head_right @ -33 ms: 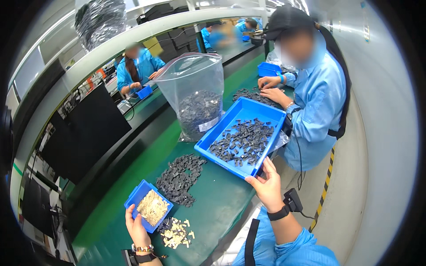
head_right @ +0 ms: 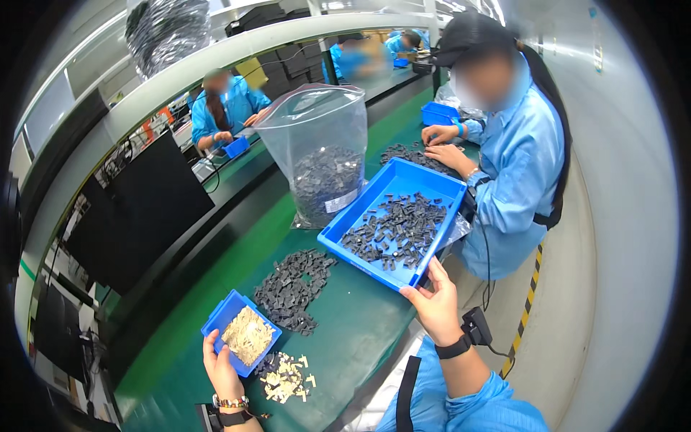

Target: Sorting small plastic or rubber components into bins on a factory assembly line.

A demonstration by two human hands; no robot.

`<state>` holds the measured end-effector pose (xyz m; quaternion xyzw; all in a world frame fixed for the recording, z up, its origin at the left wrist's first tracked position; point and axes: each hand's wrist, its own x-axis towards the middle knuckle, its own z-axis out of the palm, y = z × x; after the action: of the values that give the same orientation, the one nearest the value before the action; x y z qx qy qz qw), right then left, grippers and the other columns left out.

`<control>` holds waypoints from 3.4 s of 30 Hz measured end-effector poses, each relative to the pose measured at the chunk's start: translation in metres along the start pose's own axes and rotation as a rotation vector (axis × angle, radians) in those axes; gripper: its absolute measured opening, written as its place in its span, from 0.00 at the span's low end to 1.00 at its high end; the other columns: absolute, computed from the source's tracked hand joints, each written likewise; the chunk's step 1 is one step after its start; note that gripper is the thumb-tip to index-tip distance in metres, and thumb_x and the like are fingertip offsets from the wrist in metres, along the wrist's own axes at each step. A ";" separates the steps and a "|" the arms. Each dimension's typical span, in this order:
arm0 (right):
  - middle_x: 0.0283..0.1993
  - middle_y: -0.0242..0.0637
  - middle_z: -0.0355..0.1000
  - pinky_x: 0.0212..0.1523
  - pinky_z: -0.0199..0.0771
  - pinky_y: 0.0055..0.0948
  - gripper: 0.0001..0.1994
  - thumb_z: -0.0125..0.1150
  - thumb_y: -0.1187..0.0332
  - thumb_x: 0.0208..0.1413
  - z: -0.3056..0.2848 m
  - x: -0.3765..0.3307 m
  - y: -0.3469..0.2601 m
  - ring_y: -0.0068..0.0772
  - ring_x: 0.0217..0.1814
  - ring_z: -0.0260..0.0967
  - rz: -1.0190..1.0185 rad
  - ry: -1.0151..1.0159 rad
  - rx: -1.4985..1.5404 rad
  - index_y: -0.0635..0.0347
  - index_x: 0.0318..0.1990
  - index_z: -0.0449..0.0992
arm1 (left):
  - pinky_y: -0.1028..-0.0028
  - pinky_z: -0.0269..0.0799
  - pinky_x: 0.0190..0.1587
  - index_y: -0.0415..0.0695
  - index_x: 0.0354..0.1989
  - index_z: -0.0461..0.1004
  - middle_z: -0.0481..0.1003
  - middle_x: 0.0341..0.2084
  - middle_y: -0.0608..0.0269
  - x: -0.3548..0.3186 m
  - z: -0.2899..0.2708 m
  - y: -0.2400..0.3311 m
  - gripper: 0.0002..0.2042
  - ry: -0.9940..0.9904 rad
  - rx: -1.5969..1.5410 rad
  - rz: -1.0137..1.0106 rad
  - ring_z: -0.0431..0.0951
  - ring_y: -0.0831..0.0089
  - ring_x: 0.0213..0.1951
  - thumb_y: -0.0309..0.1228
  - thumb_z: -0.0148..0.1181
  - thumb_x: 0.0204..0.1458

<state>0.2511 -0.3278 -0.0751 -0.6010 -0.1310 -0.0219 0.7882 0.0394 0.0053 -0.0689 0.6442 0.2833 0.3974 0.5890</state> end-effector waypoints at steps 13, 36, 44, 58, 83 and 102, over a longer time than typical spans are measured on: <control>0.68 0.48 0.57 0.64 0.62 0.33 0.39 0.63 0.80 0.52 0.005 -0.003 0.009 0.35 0.67 0.59 -0.011 0.042 0.035 0.72 0.69 0.48 | 0.65 0.49 0.69 0.40 0.53 0.71 0.58 0.66 0.48 -0.006 0.003 0.004 0.19 0.005 0.183 0.064 0.57 0.59 0.68 0.16 0.50 0.52; 0.38 0.44 0.75 0.42 0.73 0.39 0.10 0.64 0.76 0.49 0.121 -0.018 -0.011 0.49 0.41 0.73 -0.450 -0.742 -0.915 0.65 0.40 0.78 | 0.66 0.54 0.68 0.32 0.60 0.65 0.53 0.69 0.47 -0.006 0.003 0.005 0.28 0.047 0.211 0.154 0.58 0.58 0.68 0.13 0.44 0.45; 0.35 0.42 0.75 0.41 0.73 0.39 0.09 0.68 0.73 0.46 0.136 -0.009 0.002 0.47 0.40 0.73 -0.338 -0.747 -1.001 0.62 0.37 0.80 | 0.67 0.56 0.67 0.31 0.60 0.65 0.54 0.69 0.45 -0.007 0.004 0.010 0.28 0.055 0.233 0.160 0.60 0.56 0.67 0.14 0.45 0.44; 0.71 0.53 0.49 0.68 0.49 0.61 0.31 0.68 0.55 0.50 0.162 0.002 0.019 0.64 0.73 0.42 -0.702 -1.028 -1.151 0.52 0.61 0.69 | 0.68 0.58 0.66 0.27 0.56 0.69 0.57 0.67 0.46 0.001 -0.005 0.013 0.27 0.243 -0.012 0.027 0.62 0.60 0.66 0.11 0.40 0.43; 0.64 0.23 0.67 0.68 0.43 0.64 0.17 0.53 0.70 0.55 0.172 0.000 0.020 0.37 0.77 0.44 -1.051 -1.211 -1.201 0.53 0.51 0.79 | 0.68 0.54 0.68 0.25 0.56 0.68 0.59 0.66 0.46 0.006 -0.007 0.010 0.27 0.270 -0.167 -0.010 0.60 0.60 0.67 0.11 0.39 0.44; 0.37 0.36 0.73 0.44 0.71 0.36 0.10 0.63 0.75 0.48 0.148 -0.046 -0.023 0.42 0.42 0.70 -0.519 -1.083 -0.953 0.61 0.39 0.80 | 0.67 0.55 0.68 0.24 0.60 0.64 0.55 0.69 0.46 0.003 -0.011 0.028 0.30 0.281 -0.208 -0.056 0.58 0.61 0.69 0.12 0.39 0.41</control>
<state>0.1755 -0.1984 -0.0282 -0.7526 -0.6122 0.0370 0.2394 0.0287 0.0096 -0.0413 0.5099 0.3380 0.4941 0.6178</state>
